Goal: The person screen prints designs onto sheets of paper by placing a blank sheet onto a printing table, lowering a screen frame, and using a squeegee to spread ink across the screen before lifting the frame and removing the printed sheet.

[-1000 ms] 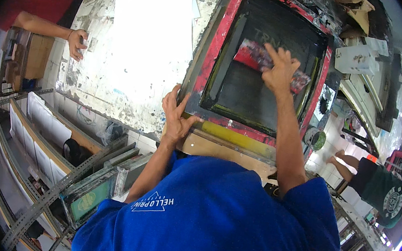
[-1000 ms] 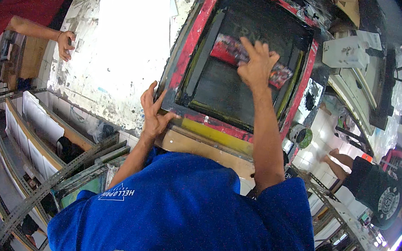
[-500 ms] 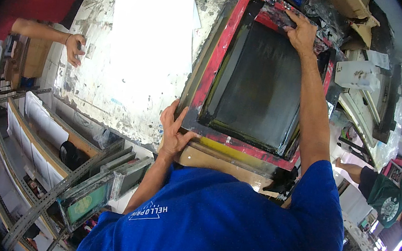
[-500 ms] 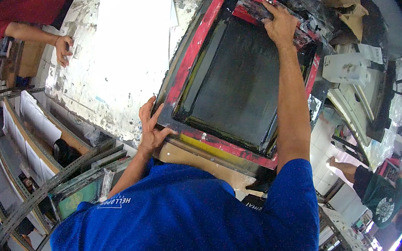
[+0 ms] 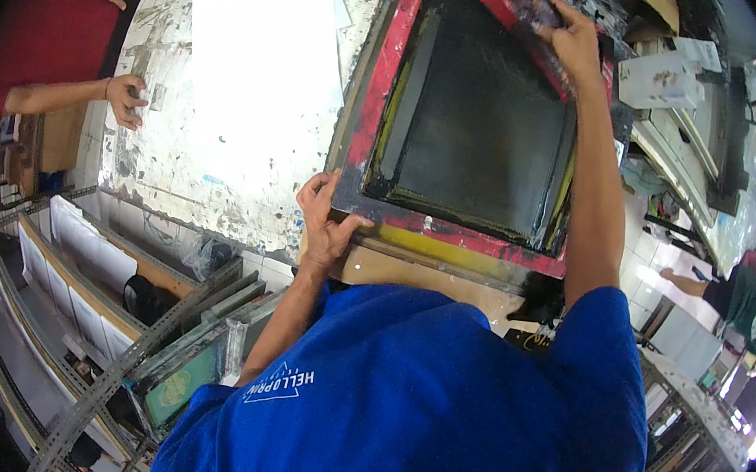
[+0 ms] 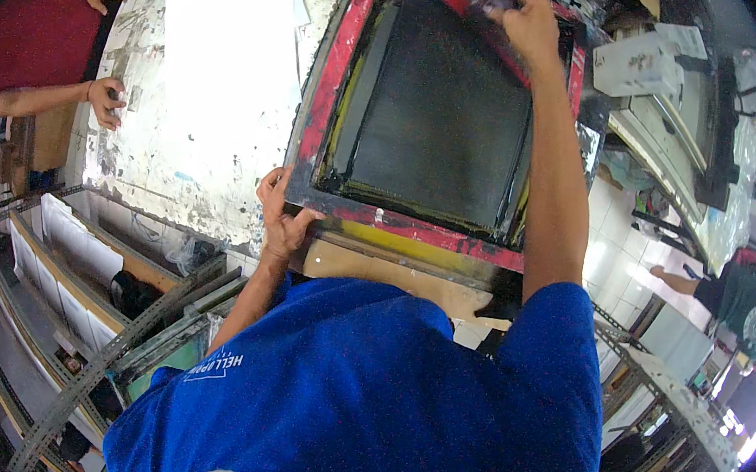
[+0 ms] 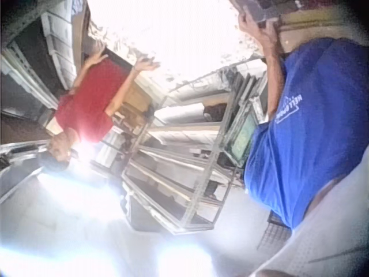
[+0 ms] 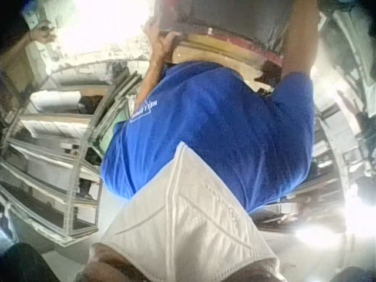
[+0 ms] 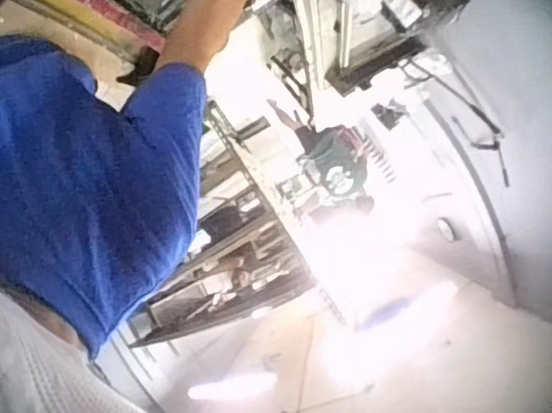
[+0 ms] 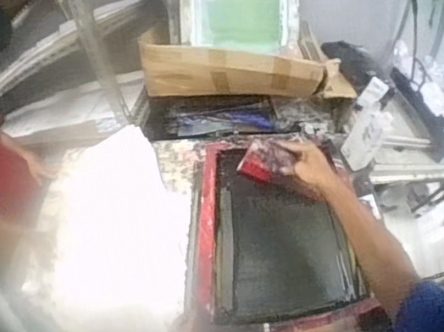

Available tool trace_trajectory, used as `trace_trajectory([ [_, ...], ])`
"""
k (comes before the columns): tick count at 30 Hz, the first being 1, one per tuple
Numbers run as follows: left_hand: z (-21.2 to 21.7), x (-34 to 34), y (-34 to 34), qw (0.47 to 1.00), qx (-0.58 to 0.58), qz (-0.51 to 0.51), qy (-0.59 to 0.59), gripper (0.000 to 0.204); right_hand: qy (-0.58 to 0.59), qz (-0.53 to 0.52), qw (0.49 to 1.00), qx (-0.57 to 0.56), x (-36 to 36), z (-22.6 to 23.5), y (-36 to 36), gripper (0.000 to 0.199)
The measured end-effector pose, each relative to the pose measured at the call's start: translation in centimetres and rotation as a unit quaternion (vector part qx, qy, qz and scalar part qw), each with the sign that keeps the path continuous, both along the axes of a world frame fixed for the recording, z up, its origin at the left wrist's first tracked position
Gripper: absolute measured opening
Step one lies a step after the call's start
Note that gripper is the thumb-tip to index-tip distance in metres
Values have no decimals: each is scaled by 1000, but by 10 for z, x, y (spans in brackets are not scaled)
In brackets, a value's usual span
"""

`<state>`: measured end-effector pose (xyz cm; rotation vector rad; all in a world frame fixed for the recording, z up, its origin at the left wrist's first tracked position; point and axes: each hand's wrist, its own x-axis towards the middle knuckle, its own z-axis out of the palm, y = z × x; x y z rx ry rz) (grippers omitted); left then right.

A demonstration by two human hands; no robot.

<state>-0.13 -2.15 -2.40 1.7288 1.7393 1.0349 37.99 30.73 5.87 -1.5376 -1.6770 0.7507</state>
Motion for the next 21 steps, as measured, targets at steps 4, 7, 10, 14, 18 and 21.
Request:
trace_trajectory([
  [4,3,5,-3,996,52,20,-73,94,78,27,996,-26,-42,36,-110,70],
  [7,25,13,10,986,127,29,-108,94,-45,51,997,-34,-70,83,-193,70],
  [10,64,23,30,970,180,36,-157,91,-227,67,971,16,-96,142,-240,67],
  [14,114,44,71,930,226,77,-281,94,-363,58,915,165,-105,199,-256,65],
  [18,165,67,128,879,328,81,-338,91,-284,68,882,369,-87,222,-212,62],
  [21,174,79,183,812,409,31,-415,65,-181,72,880,433,-72,243,-161,44],
])
